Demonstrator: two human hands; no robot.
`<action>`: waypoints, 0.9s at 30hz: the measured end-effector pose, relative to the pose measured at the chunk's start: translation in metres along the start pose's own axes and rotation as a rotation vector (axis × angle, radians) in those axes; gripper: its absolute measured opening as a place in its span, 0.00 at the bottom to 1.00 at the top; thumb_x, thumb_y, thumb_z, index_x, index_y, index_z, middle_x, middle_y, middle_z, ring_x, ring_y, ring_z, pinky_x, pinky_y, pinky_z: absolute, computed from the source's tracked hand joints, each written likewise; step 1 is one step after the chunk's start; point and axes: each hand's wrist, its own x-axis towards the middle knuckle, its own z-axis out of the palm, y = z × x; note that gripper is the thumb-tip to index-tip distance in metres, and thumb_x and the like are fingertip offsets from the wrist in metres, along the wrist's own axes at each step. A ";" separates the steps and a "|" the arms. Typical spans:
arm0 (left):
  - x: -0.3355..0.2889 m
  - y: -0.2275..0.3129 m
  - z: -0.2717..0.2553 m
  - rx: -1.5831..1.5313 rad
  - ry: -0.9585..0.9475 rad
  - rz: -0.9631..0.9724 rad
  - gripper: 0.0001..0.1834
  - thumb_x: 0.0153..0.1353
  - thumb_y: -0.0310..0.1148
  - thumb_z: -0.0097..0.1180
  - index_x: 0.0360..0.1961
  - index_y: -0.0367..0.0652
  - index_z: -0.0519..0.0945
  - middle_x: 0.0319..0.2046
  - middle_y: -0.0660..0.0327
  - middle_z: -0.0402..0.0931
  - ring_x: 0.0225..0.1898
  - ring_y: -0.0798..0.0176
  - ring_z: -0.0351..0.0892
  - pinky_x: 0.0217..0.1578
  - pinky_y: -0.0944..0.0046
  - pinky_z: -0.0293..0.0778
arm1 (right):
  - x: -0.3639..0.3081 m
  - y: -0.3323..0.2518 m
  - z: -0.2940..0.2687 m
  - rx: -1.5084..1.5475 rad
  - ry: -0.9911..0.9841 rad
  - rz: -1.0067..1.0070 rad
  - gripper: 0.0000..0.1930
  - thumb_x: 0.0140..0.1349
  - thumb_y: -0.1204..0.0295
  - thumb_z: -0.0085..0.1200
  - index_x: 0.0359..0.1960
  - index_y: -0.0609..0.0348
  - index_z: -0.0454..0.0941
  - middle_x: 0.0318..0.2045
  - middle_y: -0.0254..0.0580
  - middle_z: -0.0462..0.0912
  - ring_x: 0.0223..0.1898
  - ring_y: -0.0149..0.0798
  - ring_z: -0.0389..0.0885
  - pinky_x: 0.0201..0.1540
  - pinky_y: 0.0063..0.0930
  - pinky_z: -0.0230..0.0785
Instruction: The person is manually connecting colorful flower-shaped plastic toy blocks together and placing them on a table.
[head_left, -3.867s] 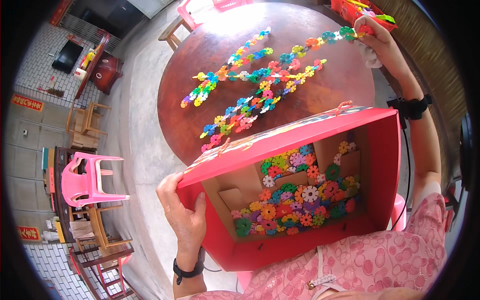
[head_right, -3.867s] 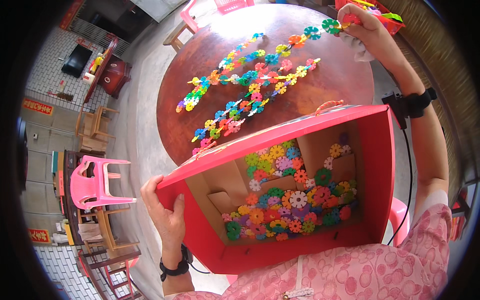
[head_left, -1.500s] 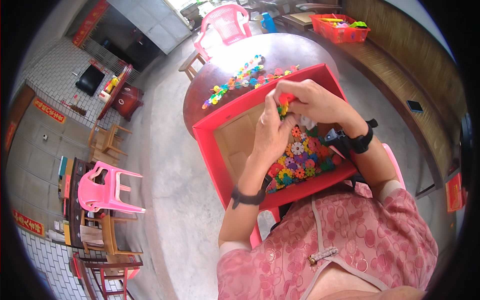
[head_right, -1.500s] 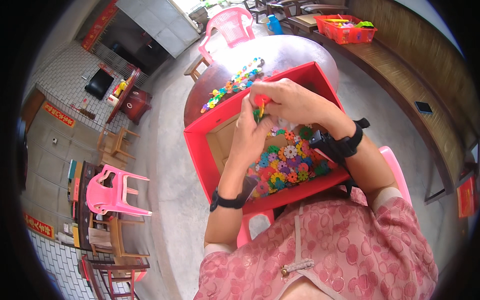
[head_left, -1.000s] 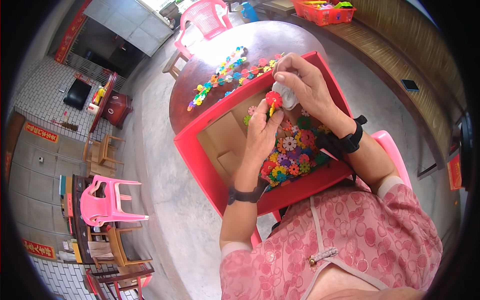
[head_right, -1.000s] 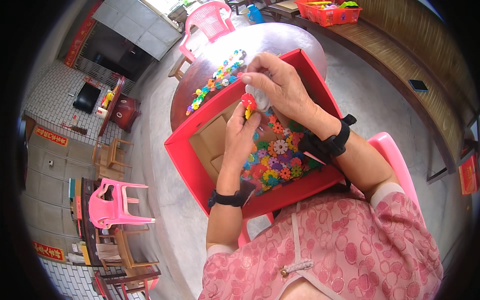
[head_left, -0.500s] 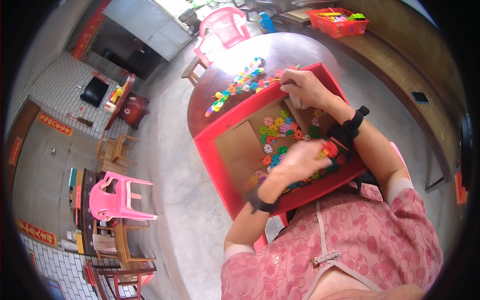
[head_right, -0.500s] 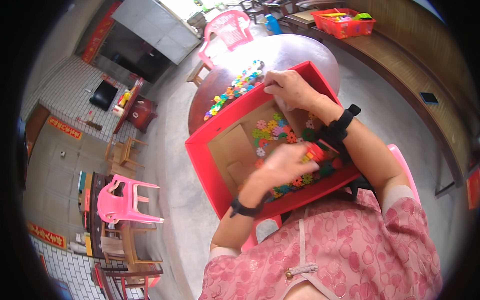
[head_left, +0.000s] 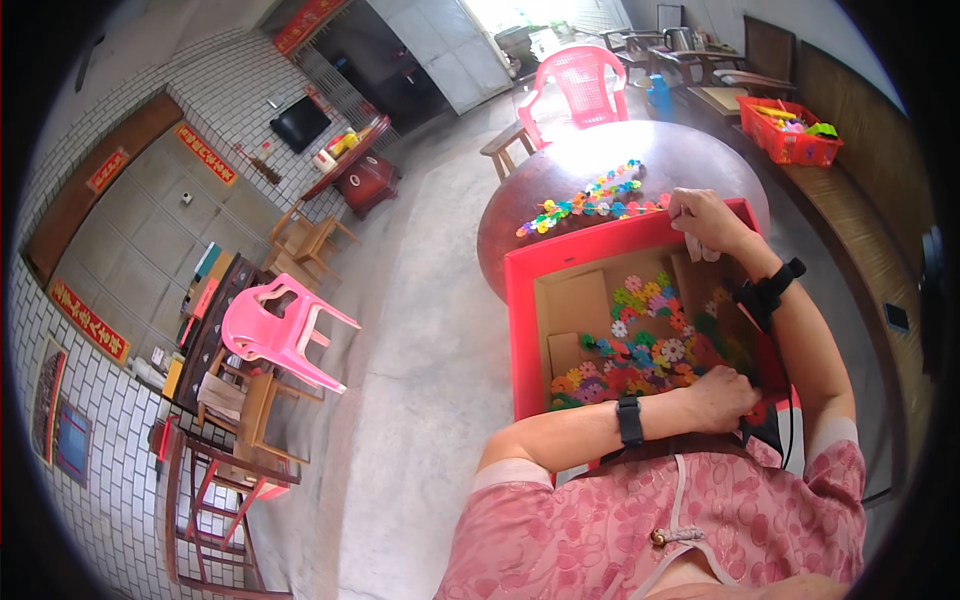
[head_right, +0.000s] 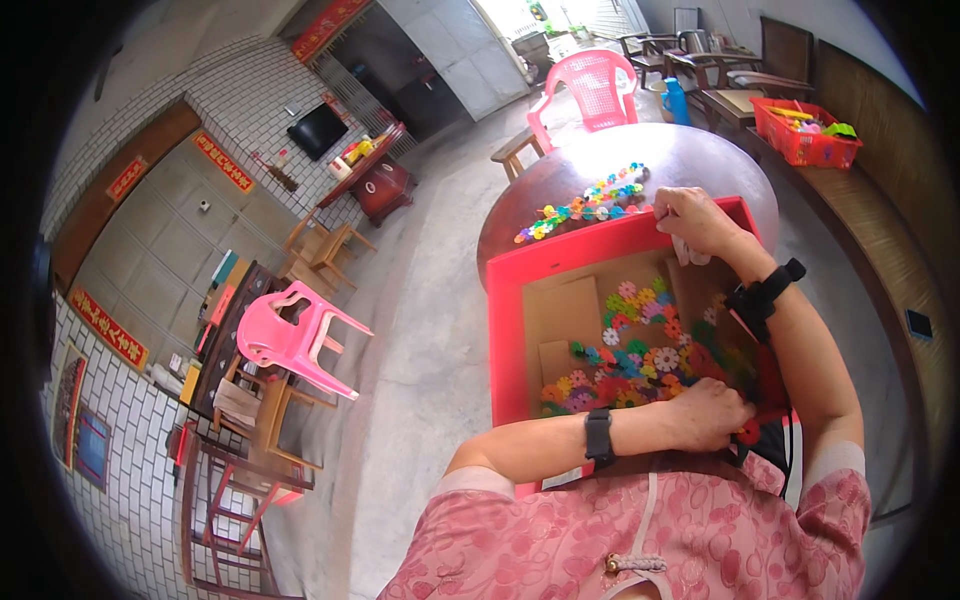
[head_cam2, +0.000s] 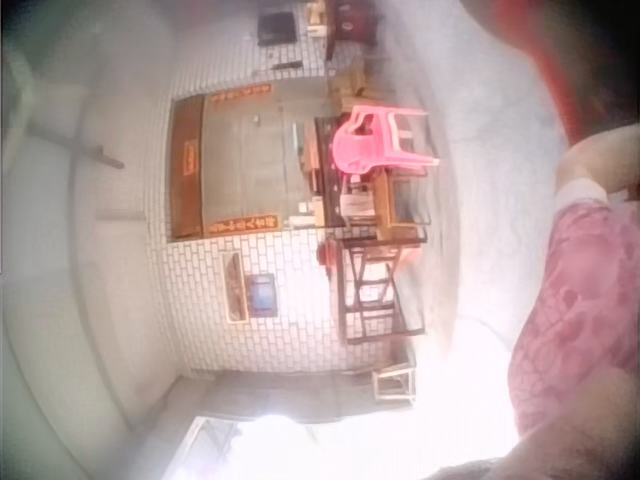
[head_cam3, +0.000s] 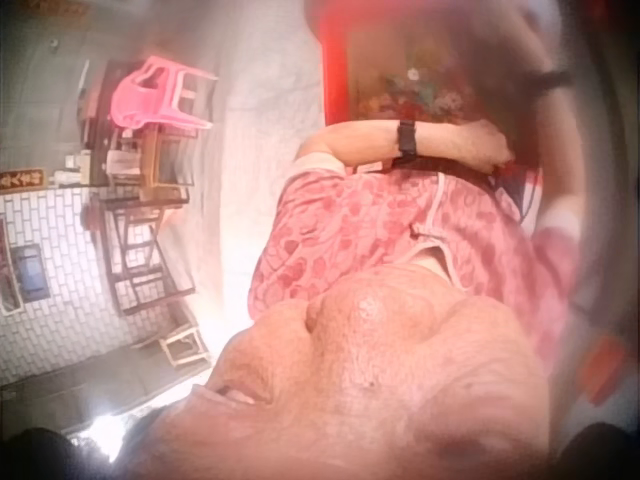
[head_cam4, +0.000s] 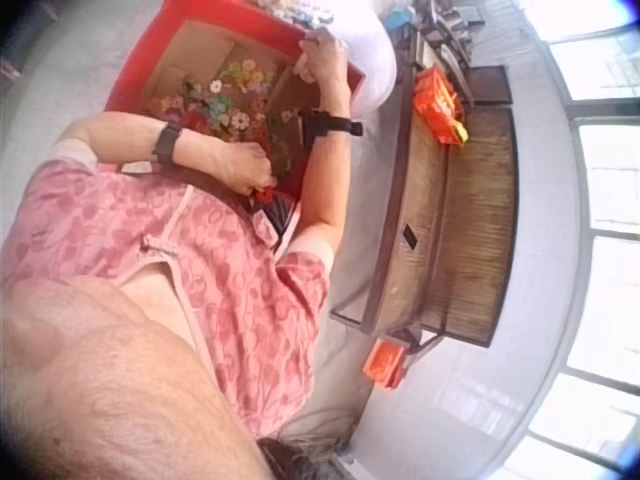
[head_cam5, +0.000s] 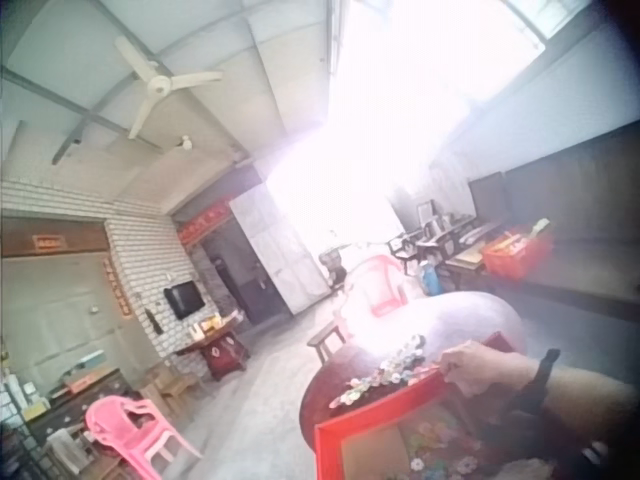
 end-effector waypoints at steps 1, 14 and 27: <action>0.005 0.007 -0.005 0.008 0.006 -0.002 0.13 0.42 0.29 0.58 0.32 0.38 0.78 0.25 0.48 0.79 0.32 0.45 0.80 0.34 0.50 0.74 | 0.002 0.001 -0.003 -0.019 -0.035 0.000 0.08 0.49 0.75 0.59 0.30 0.63 0.76 0.25 0.50 0.79 0.31 0.48 0.79 0.35 0.38 0.70; 0.059 0.036 0.047 -0.066 0.049 0.023 0.13 0.38 0.26 0.57 0.30 0.37 0.79 0.25 0.52 0.79 0.32 0.48 0.80 0.32 0.53 0.73 | -0.029 -0.058 -0.044 0.084 -0.183 -0.052 0.06 0.50 0.78 0.56 0.29 0.64 0.73 0.22 0.44 0.77 0.26 0.40 0.77 0.32 0.33 0.68; 0.031 0.033 -0.054 -0.406 0.214 -0.105 0.15 0.50 0.38 0.62 0.32 0.37 0.78 0.26 0.44 0.78 0.33 0.43 0.80 0.36 0.52 0.75 | -0.061 -0.027 -0.051 0.645 -0.056 0.144 0.03 0.57 0.80 0.52 0.29 0.59 0.72 0.30 0.28 0.73 0.33 0.22 0.70 0.37 0.18 0.64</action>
